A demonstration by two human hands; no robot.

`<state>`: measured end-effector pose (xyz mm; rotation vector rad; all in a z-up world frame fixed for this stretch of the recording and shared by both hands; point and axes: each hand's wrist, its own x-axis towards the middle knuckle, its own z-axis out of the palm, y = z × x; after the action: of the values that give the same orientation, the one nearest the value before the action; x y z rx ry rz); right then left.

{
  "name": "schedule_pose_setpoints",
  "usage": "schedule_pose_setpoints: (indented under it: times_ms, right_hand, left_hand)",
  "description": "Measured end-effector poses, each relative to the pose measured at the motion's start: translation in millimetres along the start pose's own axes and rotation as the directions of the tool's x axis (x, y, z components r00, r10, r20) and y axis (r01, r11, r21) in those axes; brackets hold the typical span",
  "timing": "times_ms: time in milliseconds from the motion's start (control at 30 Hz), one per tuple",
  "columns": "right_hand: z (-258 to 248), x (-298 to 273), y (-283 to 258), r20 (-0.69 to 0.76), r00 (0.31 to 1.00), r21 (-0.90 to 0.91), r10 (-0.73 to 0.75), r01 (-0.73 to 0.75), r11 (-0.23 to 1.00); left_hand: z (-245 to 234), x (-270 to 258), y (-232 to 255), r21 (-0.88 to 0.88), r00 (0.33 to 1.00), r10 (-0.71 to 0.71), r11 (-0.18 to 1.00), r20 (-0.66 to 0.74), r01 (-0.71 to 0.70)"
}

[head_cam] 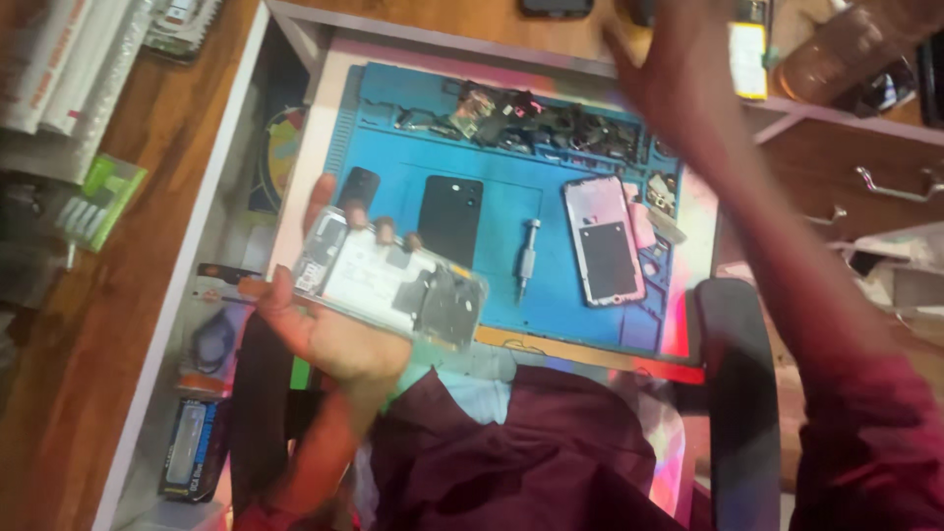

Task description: The person removes a protective film from a smartphone back cover and then uses a heat gun to apply heat to the internal components of a disassembled phone. The person also handles a screwdriver and wipes the phone with a cloth.

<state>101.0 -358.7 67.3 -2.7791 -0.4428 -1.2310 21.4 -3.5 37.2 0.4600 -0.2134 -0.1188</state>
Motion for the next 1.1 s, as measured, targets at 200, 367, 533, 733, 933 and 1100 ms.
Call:
schedule_pose_setpoints:
  times_ms: [200, 367, 533, 733, 933, 1100]
  right_hand:
    - [-55, -78, -126, 0.954, 0.271, 0.272, -0.131, -0.962, -0.009]
    - [-53, -111, -153, 0.902, 0.428, 0.345, 0.059, -0.63, -0.696]
    - [-61, -100, -132, 0.839, 0.456, 0.543, 0.298, -0.74, -0.398]
    - [-60, -79, -144, 0.737, 0.629, 0.656, 0.249, -0.754, -0.036]
    - [-77, -104, -94, 0.451, 0.767, 0.173, 0.457, -0.577, 0.798]
    - [-69, -125, -81, 0.689, 0.286, -0.374, 0.666, -0.646, 0.665]
  left_hand:
    - [-8, 10, -18, -0.01, 0.982, 0.013, 1.0, 0.188, -0.011]
    - [-8, 11, -41, 0.058, 0.963, -0.084, 0.996, 0.257, 0.071]
    - [-21, 20, -29, 0.125, 0.855, -0.418, 0.908, 0.307, 0.399]
    - [-42, 28, -13, 0.514, 0.626, -0.737, 0.652, 0.255, 0.558]
    - [-37, 24, -15, 0.385, 0.733, -0.65, 0.74, 0.2, 0.551]
    - [-38, 24, -10, 0.364, 0.821, -0.565, 0.784, 0.084, 0.503]
